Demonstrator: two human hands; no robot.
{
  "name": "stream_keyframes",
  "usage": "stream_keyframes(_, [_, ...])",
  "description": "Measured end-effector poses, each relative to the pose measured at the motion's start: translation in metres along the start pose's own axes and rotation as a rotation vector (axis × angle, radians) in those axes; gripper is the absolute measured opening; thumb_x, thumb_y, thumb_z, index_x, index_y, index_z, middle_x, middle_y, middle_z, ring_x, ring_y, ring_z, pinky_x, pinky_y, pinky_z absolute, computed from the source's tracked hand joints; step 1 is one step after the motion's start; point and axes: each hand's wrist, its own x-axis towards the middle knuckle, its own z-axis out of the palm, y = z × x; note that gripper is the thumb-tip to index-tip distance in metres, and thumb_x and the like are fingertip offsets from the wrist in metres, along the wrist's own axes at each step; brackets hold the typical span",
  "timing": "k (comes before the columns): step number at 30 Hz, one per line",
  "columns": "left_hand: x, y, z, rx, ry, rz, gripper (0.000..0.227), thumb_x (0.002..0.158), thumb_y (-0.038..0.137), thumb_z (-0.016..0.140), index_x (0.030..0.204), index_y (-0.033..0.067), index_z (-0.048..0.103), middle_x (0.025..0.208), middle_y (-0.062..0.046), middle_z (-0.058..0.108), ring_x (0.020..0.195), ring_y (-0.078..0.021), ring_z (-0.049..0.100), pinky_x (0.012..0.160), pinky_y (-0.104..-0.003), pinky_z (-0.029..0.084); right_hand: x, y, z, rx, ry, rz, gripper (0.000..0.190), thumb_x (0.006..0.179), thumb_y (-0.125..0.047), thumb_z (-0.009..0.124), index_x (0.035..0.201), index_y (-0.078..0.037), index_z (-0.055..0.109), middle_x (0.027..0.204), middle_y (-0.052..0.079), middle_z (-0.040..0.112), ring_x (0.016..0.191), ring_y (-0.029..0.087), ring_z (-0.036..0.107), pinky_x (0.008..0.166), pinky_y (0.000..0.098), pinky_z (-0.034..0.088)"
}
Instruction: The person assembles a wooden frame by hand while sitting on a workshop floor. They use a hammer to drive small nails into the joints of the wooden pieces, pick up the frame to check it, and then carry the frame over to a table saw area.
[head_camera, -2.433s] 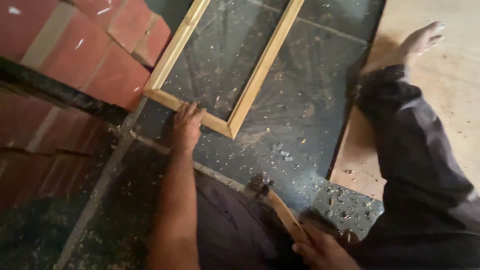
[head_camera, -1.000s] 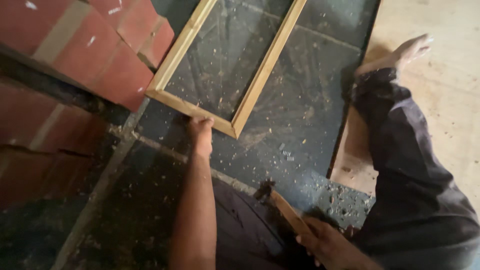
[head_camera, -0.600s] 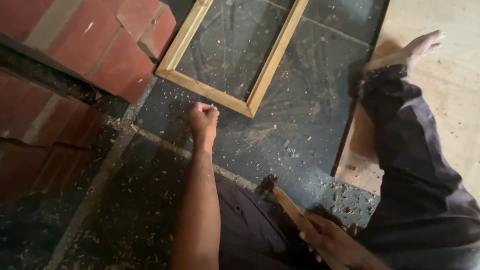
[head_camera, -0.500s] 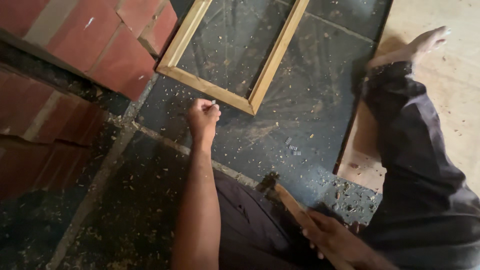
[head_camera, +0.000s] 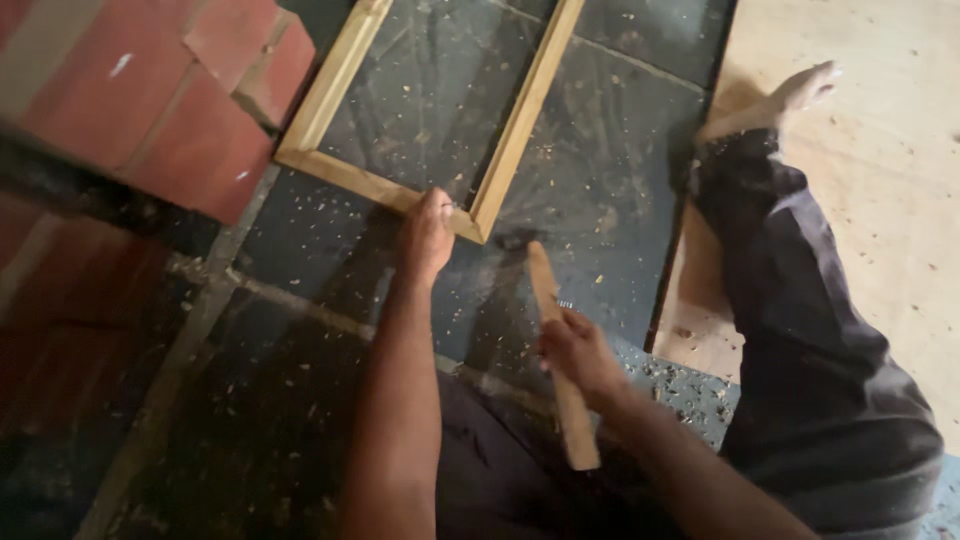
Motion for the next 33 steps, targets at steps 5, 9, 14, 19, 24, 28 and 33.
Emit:
stream_keyframes(5, [-0.011, -0.014, -0.01, -0.083, 0.013, -0.073, 0.005, 0.099, 0.007, 0.062, 0.101, 0.0032, 0.059, 0.099, -0.019, 0.067, 0.098, -0.0418, 0.064, 0.083, -0.049, 0.05, 0.007, 0.004, 0.019, 0.117, -0.108, 0.005, 0.024, 0.099, -0.022, 0.052, 0.114, -0.005, 0.056, 0.079, 0.007, 0.061, 0.065, 0.017, 0.058, 0.061, 0.0328, 0.052])
stream_keyframes(9, [-0.02, -0.003, -0.033, -0.144, 0.09, -0.109, 0.008, 0.09, 0.007, 0.072, 0.097, 0.0022, 0.071, 0.096, -0.019, 0.07, 0.095, -0.0385, 0.068, 0.084, -0.045, 0.053, 0.001, 0.016, 0.011, 0.32, -0.21, 0.172, 0.024, 0.1, -0.027, 0.052, 0.115, -0.008, 0.053, 0.079, 0.005, 0.062, 0.06, 0.016, 0.055, 0.054, 0.0319, 0.05])
stream_keyframes(14, [-0.03, 0.021, -0.035, -0.222, 0.008, -0.25, 0.018, 0.09, 0.008, 0.071, 0.107, 0.0024, 0.075, 0.102, -0.018, 0.076, 0.094, -0.0327, 0.074, 0.083, -0.039, 0.057, -0.007, 0.032, -0.002, 0.267, -0.225, 0.252, 0.027, 0.102, -0.036, 0.051, 0.109, -0.009, 0.049, 0.073, 0.003, 0.056, 0.053, 0.015, 0.049, 0.048, 0.0326, 0.05])
stream_keyframes(19, [-0.036, 0.032, -0.031, -0.252, -0.019, -0.384, 0.024, 0.088, 0.008, 0.071, 0.111, 0.0021, 0.071, 0.098, -0.017, 0.076, 0.09, -0.0304, 0.076, 0.08, -0.038, 0.057, -0.011, 0.034, -0.01, 0.175, -0.2, 0.236, 0.03, 0.103, -0.038, 0.048, 0.109, -0.01, 0.054, 0.072, 0.002, 0.055, 0.053, 0.014, 0.051, 0.049, 0.0314, 0.052])
stream_keyframes(24, [-0.041, 0.026, -0.021, -0.235, 0.004, -0.21, 0.009, 0.09, 0.004, 0.073, 0.098, 0.0018, 0.07, 0.095, -0.017, 0.073, 0.091, -0.0347, 0.072, 0.081, -0.042, 0.056, -0.013, 0.034, -0.011, 0.038, -0.13, 0.171, 0.034, 0.103, -0.039, 0.048, 0.111, -0.007, 0.053, 0.073, 0.006, 0.058, 0.052, 0.018, 0.053, 0.047, 0.0342, 0.051])
stream_keyframes(28, [-0.046, 0.026, -0.017, -0.154, 0.038, -0.013, 0.012, 0.086, 0.0, 0.074, 0.09, 0.0003, 0.063, 0.096, -0.018, 0.065, 0.097, -0.039, 0.064, 0.085, -0.047, 0.05, -0.016, 0.033, -0.015, -0.318, 0.048, -0.043, 0.036, 0.103, -0.034, 0.052, 0.118, -0.002, 0.058, 0.074, 0.009, 0.061, 0.055, 0.017, 0.056, 0.047, 0.0349, 0.049])
stream_keyframes(33, [-0.044, 0.037, -0.027, -0.102, -0.027, -0.055, 0.013, 0.084, 0.0, 0.076, 0.088, 0.0005, 0.063, 0.099, -0.018, 0.062, 0.096, -0.0391, 0.063, 0.084, -0.047, 0.05, -0.018, 0.018, -0.018, -0.584, 0.163, -0.203, 0.049, 0.101, -0.031, 0.053, 0.143, -0.008, 0.046, 0.076, 0.009, 0.07, 0.055, 0.021, 0.067, 0.048, 0.0385, 0.058])
